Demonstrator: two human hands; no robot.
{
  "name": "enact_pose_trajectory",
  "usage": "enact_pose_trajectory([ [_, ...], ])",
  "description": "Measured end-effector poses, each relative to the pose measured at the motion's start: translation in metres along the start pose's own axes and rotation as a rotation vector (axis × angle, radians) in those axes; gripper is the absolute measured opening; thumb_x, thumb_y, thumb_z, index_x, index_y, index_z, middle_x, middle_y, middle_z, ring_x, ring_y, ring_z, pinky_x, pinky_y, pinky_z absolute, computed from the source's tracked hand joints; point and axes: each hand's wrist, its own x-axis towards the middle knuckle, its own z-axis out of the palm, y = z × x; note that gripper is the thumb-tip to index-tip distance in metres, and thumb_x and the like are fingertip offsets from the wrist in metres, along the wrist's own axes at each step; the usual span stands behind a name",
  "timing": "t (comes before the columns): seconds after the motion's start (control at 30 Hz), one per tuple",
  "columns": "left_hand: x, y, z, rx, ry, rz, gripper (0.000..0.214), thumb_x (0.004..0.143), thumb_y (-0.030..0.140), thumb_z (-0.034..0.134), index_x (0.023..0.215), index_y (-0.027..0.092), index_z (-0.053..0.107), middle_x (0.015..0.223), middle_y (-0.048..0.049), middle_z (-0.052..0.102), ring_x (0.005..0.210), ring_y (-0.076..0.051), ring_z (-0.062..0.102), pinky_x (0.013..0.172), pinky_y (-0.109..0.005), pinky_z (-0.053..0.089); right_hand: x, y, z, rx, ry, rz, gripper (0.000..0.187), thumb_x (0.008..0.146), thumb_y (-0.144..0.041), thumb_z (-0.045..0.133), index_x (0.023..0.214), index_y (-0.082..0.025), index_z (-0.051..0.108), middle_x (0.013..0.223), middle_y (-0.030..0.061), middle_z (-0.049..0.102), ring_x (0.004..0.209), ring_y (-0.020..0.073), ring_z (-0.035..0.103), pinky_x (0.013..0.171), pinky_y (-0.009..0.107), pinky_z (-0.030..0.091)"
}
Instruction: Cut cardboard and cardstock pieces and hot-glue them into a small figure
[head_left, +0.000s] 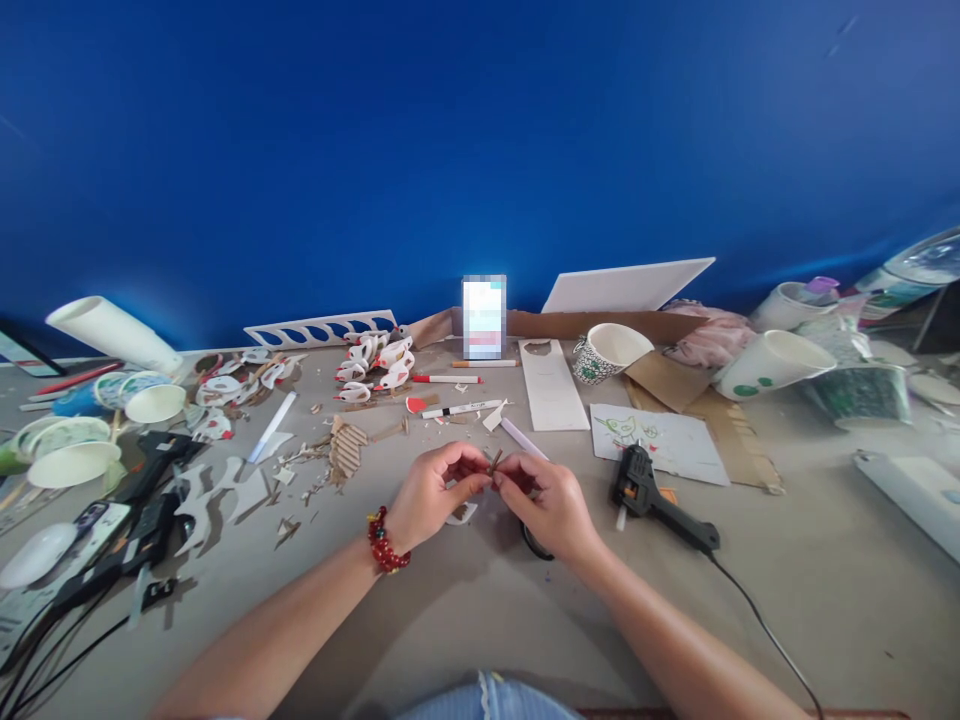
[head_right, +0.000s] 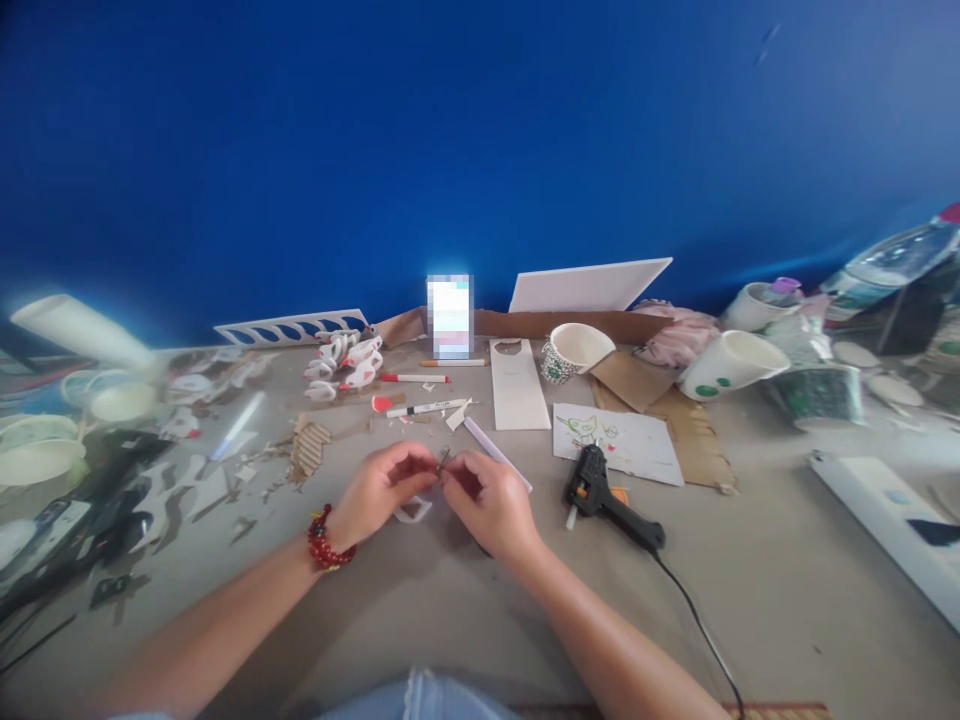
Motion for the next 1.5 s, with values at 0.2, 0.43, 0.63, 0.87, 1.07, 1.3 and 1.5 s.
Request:
enact_pose_trajectory([
  [0.2, 0.0011, -0.0010, 0.0007, -0.115, -0.036, -0.083, 0.022, 0.083, 0.036, 0.066, 0.092, 0.016, 0.063, 0.084, -0.0032, 0.067, 0.075, -0.014, 0.063, 0.065, -0.023, 0.049, -0.0010, 0.0014, 0.0007, -0.051, 0.002, 0.018, 0.010, 0.080, -0.021, 0.054, 0.075, -0.021, 0.062, 0.064, -0.0012, 0.060, 0.058, 0.0145, 0.052, 0.050, 0.021, 0.037],
  [0.43, -0.0010, 0.0034, 0.0032, -0.021, -0.017, -0.050, 0.012, 0.086, 0.025, 0.060, 0.094, 0.017, 0.062, 0.083, -0.0041, 0.068, 0.076, -0.015, 0.064, 0.064, -0.023, 0.049, -0.0014, 0.0022, 0.0021, -0.078, -0.017, -0.017, 0.009, 0.079, -0.017, 0.053, 0.073, -0.021, 0.059, 0.065, -0.0018, 0.060, 0.058, 0.0141, 0.051, 0.053, 0.021, 0.038],
  [0.63, -0.0061, 0.0066, 0.0058, 0.387, 0.070, 0.227, 0.010, 0.085, 0.014, 0.056, 0.090, 0.018, 0.062, 0.084, -0.0032, 0.068, 0.078, -0.016, 0.063, 0.069, -0.024, 0.048, -0.0025, 0.0025, 0.0042, -0.139, -0.044, -0.079, 0.009, 0.082, -0.021, 0.054, 0.074, -0.021, 0.058, 0.067, -0.0018, 0.061, 0.060, 0.0138, 0.052, 0.055, 0.021, 0.037],
  [0.87, -0.0057, 0.0058, 0.0056, 0.576, 0.063, 0.323, 0.009, 0.085, 0.012, 0.053, 0.080, 0.019, 0.056, 0.072, 0.0005, 0.061, 0.068, -0.014, 0.057, 0.067, -0.024, 0.043, -0.0014, 0.0003, 0.0021, -0.121, -0.071, -0.073, 0.008, 0.078, -0.017, 0.052, 0.071, -0.020, 0.055, 0.065, -0.0026, 0.060, 0.057, 0.0126, 0.050, 0.055, 0.021, 0.036],
  [1.07, -0.0057, 0.0049, 0.0051, 0.557, 0.067, 0.331, 0.008, 0.087, 0.013, 0.052, 0.082, 0.019, 0.055, 0.073, 0.0001, 0.060, 0.069, -0.014, 0.056, 0.068, -0.025, 0.043, -0.0019, 0.0013, 0.0026, -0.029, -0.089, -0.076, 0.008, 0.076, -0.015, 0.049, 0.070, -0.020, 0.052, 0.064, -0.0032, 0.057, 0.057, 0.0117, 0.048, 0.056, 0.021, 0.036],
  [1.3, -0.0040, 0.0033, 0.0050, 0.545, 0.045, 0.319, 0.009, 0.088, 0.013, 0.050, 0.084, 0.019, 0.056, 0.076, -0.0004, 0.061, 0.072, -0.014, 0.056, 0.069, -0.025, 0.042, -0.0012, 0.0018, 0.0029, 0.009, -0.122, -0.091, 0.007, 0.074, -0.015, 0.047, 0.070, -0.020, 0.049, 0.063, -0.0032, 0.053, 0.057, 0.0120, 0.046, 0.055, 0.022, 0.034],
  [1.5, -0.0031, 0.0047, 0.0012, 0.529, 0.044, 0.304, 0.008, 0.090, 0.015, 0.050, 0.085, 0.019, 0.056, 0.077, -0.0003, 0.060, 0.071, -0.014, 0.055, 0.067, -0.023, 0.042, -0.0007, 0.0034, 0.0023, 0.058, -0.167, -0.098, 0.008, 0.073, -0.014, 0.045, 0.069, -0.020, 0.045, 0.062, -0.0036, 0.049, 0.056, 0.0117, 0.044, 0.054, 0.022, 0.033],
])
